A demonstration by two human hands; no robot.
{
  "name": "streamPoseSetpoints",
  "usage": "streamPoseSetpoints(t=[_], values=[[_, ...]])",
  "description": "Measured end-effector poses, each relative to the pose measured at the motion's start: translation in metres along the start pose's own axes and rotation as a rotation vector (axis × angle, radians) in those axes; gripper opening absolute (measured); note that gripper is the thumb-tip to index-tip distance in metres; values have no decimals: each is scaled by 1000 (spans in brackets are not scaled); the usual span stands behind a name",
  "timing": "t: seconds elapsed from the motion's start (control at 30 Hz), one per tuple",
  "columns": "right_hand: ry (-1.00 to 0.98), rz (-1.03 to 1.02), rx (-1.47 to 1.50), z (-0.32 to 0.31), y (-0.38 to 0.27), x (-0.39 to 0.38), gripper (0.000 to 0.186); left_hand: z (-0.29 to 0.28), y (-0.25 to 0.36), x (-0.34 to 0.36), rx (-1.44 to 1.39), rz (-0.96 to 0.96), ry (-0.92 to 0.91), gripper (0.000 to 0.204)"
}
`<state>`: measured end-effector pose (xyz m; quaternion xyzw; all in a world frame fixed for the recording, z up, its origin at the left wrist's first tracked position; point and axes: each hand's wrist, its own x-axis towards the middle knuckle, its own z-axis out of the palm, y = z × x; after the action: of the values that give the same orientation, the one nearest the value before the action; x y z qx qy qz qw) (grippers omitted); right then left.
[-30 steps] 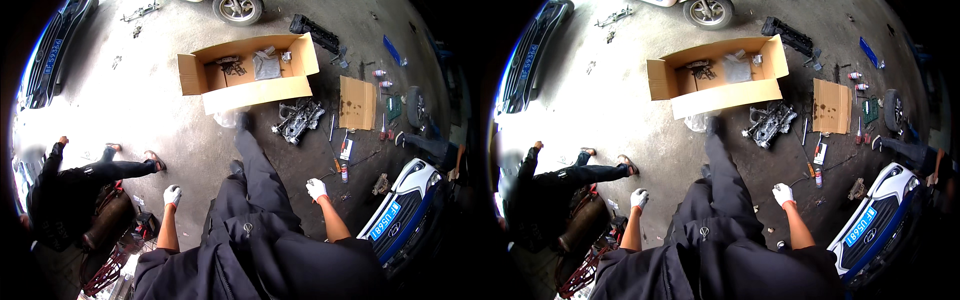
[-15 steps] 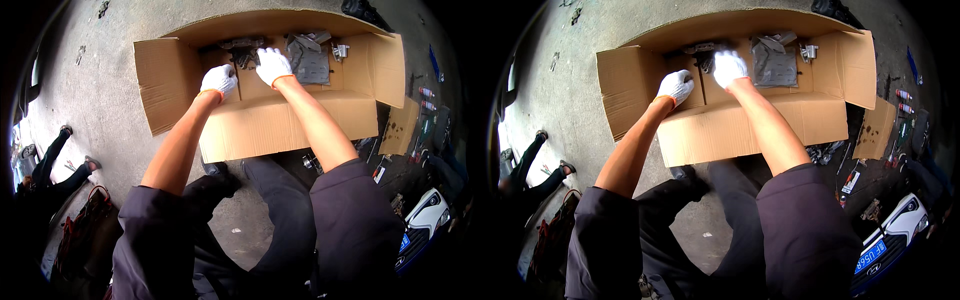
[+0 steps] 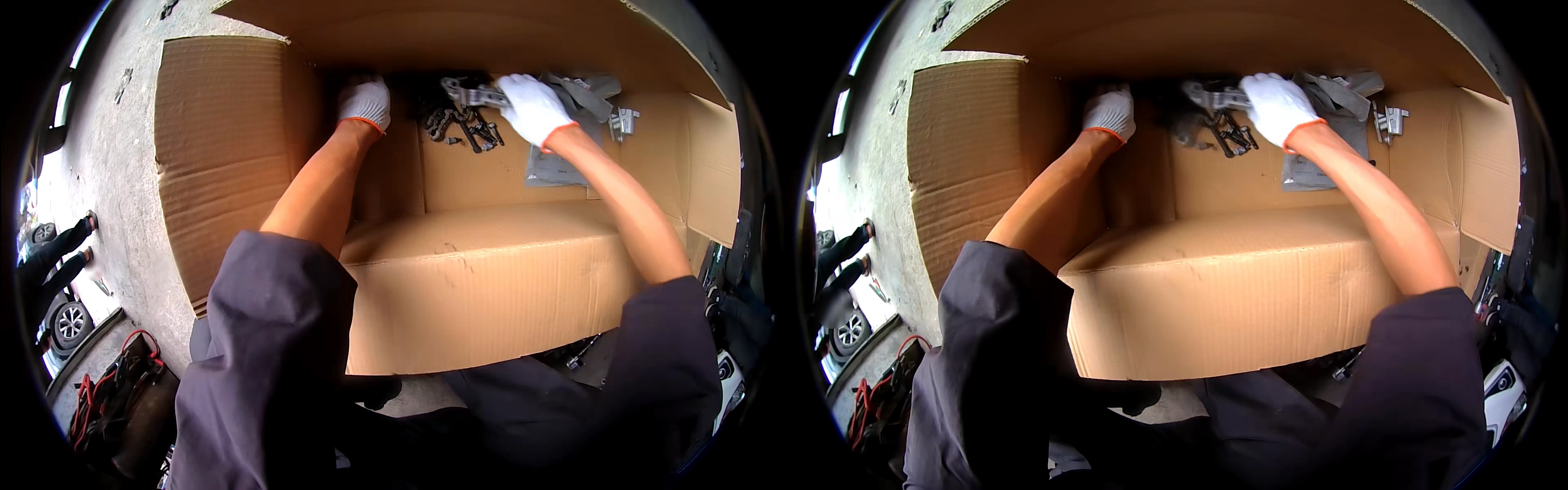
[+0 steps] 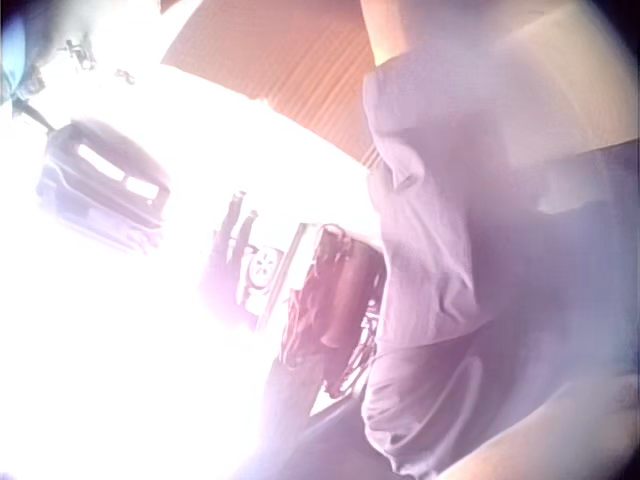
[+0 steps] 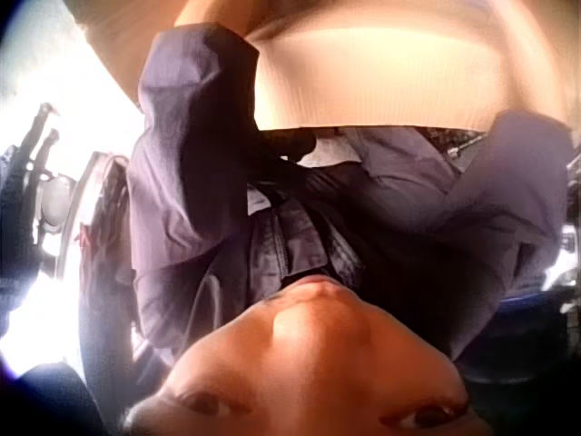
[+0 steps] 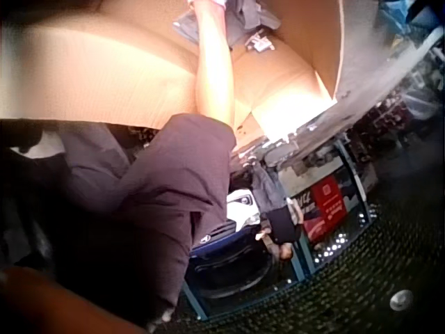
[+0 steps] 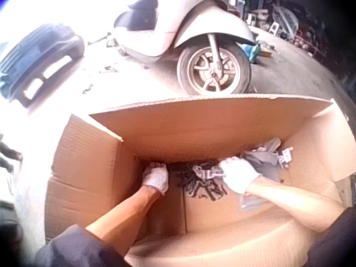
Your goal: The person lifts a cylinder head from the ground, places it onto an engine block inside the engine bay of a car, and then retrieves several long bolts from a cardboard box.
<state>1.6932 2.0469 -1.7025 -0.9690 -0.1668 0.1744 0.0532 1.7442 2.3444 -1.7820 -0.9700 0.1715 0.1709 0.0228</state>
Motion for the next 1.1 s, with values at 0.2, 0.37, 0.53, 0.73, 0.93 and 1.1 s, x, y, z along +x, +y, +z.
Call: streamPoseSetpoints(t=[0.2, 0.37, 0.53, 0.73, 0.93, 1.1], values=[[-188, 200, -172, 2, 99, -130, 27, 22, 17, 3, -61, -29, -4, 36], [-508, 266, -391, 10, 99, -129, 21, 19, 24, -1, 165, 16, 46, 33], [-85, -127, -44, -3, -8, -36, 30, -7, 38, -10, -573, -366, -446, 33], [6, -149, -130, 31, -26, 38, 27, -97, 47, -54, -1446, -692, -350, 15], [51, -97, 5, 57, -42, 44, 27, -230, 47, -162, -2171, -421, -200, 6], [-118, -136, -28, 68, -47, 50, 28, -246, -6, -217, -2207, -390, -174, 7]])
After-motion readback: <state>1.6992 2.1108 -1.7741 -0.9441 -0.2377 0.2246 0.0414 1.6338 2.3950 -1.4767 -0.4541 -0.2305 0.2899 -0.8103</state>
